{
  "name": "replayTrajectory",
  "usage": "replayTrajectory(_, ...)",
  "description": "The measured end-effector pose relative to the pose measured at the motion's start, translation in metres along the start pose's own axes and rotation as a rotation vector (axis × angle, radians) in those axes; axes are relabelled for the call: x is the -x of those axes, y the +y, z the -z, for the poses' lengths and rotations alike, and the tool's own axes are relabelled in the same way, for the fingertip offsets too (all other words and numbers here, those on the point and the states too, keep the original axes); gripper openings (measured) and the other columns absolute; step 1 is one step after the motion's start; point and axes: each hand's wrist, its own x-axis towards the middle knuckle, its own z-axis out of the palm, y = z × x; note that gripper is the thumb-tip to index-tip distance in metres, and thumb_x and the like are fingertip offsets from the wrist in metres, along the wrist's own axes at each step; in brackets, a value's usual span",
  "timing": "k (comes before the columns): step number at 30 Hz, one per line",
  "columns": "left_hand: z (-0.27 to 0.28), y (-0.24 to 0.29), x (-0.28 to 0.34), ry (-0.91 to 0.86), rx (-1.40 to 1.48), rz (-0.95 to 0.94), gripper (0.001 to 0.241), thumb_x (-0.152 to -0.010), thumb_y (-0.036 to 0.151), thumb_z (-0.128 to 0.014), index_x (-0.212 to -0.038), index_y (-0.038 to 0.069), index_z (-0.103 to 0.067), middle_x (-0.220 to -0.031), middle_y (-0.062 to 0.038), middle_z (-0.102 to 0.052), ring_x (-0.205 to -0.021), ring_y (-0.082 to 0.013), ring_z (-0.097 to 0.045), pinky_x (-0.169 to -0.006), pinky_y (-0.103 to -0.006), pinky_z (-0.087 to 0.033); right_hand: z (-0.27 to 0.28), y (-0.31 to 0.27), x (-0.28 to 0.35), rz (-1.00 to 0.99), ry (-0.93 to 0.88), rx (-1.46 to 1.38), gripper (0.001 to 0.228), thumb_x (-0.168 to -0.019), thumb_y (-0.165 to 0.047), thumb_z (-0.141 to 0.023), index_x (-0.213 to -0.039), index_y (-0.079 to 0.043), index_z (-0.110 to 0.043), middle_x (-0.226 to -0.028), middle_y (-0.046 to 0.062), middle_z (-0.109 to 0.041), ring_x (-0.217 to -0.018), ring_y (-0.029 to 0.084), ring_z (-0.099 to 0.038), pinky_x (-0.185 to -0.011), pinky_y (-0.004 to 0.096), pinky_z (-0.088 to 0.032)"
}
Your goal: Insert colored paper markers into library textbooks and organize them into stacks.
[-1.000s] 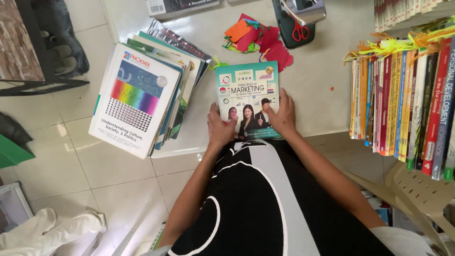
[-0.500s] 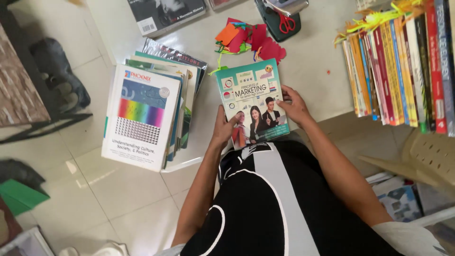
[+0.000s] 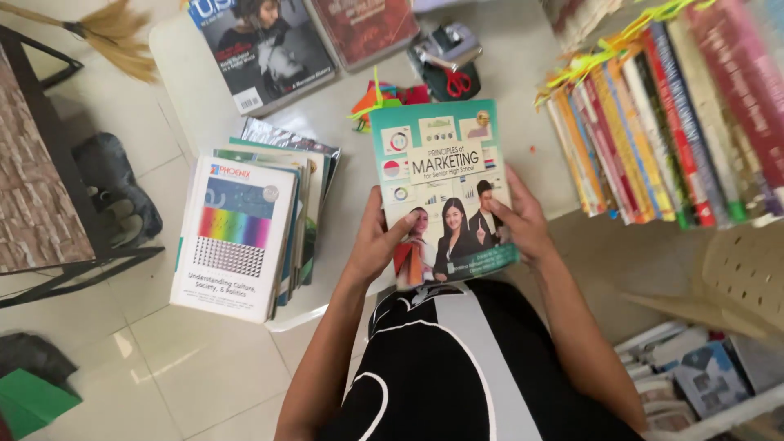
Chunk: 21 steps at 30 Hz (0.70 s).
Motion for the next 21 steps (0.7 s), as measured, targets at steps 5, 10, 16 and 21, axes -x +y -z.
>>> replayTrajectory(5, -0.07, 0.041, -0.003, 0.135, -0.22, -0.049, 0.047, -0.099, 0.005, -0.065, -0.139, -0.006, -0.043, -0.128, -0.016, -0.065, -0.113, -0.0196, -0.062, -0.096, -0.0352, -0.052, -0.019, -0.144, 0.062, 0.435, -0.058, 0.644, 0.071, -0.1, 0.002, -0.052, -0.163, 0.006, -0.02, -0.162, 0.014, -0.039, -0.144, 0.019, -0.043, -0.12, 0.033, -0.033)
replayTrajectory(10, -0.164, 0.081, -0.007, -0.097, -0.151, -0.234, 0.069, -0.097, 0.018, -0.067, -0.153, -0.003, -0.034, -0.148, -0.015, -0.054, -0.138, -0.022, -0.053, -0.117, -0.0379, -0.041, -0.002, -0.255, 0.112, 0.494, -0.059, 0.613, 0.072, -0.098, 0.001, -0.051, -0.164, 0.006, -0.02, -0.164, 0.017, -0.039, -0.144, 0.02, -0.045, -0.118, 0.033, -0.035)
replayTrajectory(16, -0.264, 0.11, -0.032, -0.423, -0.169, -0.19, 0.105, -0.09, 0.02, -0.076, -0.167, 0.003, -0.007, -0.163, -0.015, -0.042, -0.149, -0.0272, -0.047, -0.124, -0.0424, -0.035, 0.081, -0.362, 0.141, 0.464, 0.027, 0.631, 0.073, -0.095, 0.001, -0.049, -0.165, 0.004, -0.028, -0.151, 0.022, -0.055, -0.128, 0.024, -0.06, -0.101, 0.036, -0.051)
replayTrajectory(21, -0.351, 0.119, -0.079, -0.519, -0.347, -0.198, 0.114, -0.085, 0.019, -0.083, -0.166, 0.005, -0.005, -0.161, -0.014, -0.042, -0.138, -0.0263, -0.057, -0.1, -0.0409, -0.056, 0.138, -0.451, 0.136, 0.45, 0.064, 0.699, 0.067, -0.096, -0.002, -0.045, -0.162, 0.005, -0.035, -0.146, 0.025, -0.059, -0.123, 0.031, -0.064, -0.1, 0.042, -0.054)
